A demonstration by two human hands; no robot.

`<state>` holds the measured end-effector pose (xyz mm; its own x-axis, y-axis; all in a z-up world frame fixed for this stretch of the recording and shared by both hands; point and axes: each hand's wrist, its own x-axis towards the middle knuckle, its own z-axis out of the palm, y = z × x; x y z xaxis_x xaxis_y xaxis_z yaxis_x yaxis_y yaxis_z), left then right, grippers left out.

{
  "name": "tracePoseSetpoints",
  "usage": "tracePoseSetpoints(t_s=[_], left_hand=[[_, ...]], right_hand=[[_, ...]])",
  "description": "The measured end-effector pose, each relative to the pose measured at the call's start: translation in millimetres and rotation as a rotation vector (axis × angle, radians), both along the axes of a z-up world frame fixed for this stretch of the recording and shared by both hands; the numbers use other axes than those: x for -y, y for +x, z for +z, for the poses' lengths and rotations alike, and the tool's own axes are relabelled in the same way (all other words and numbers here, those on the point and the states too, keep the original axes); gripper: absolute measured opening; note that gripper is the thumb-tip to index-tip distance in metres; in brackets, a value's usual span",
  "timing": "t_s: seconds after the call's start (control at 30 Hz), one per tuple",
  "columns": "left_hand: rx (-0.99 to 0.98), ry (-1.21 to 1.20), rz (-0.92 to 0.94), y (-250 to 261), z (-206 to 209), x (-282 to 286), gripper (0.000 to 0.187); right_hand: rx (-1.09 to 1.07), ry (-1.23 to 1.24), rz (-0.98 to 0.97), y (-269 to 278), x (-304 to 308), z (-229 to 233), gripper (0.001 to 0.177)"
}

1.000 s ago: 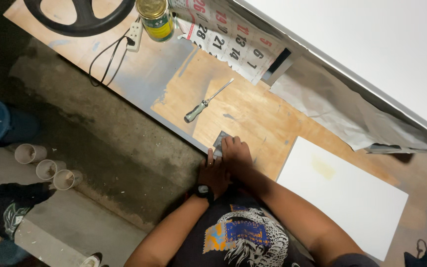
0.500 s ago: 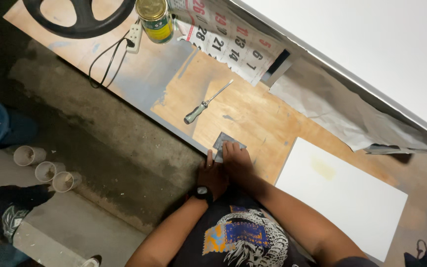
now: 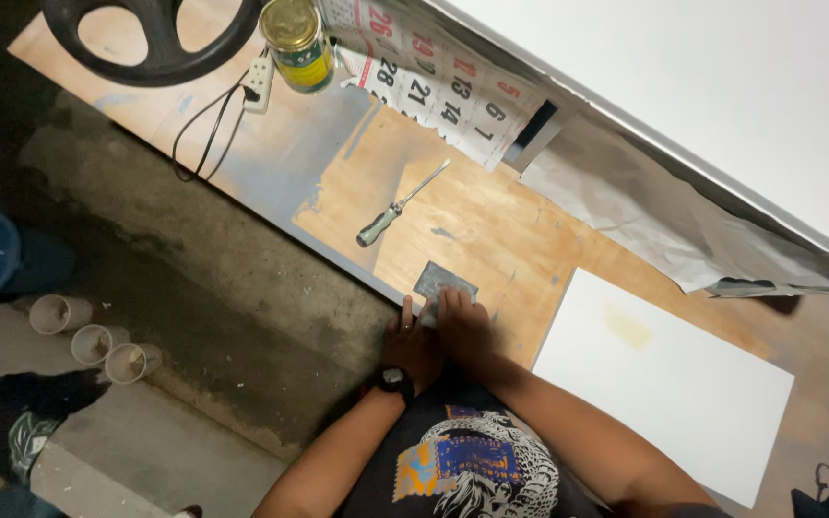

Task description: The person sands a white rectangular panel with a sanding block, then wipes the surface with a cloth. The person also rubs two sanding blocks together on the workbench.

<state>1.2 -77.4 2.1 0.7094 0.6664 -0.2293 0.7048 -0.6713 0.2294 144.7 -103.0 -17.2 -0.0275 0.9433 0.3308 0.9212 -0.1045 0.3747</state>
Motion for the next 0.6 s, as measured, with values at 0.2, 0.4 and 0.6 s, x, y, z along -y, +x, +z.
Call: tracePoseSetpoints(t_s=[0.2, 0.4, 0.6], left_hand=[[0.243, 0.299, 0.036, -1, -63, 2, 0.064], [0.215, 0.255, 0.047, -3, -56, 2, 0.079], [0.218, 0.301, 0.029, -5, -60, 2, 0.076]], right_hand=[[-0.006, 0.076, -0.099, 9, -10, 4, 0.020], [-0.113, -0.025, -0.112, 27, -7, -14, 0.034], [-0.106, -0.028, -0.075, 27, -1, -15, 0.026]])
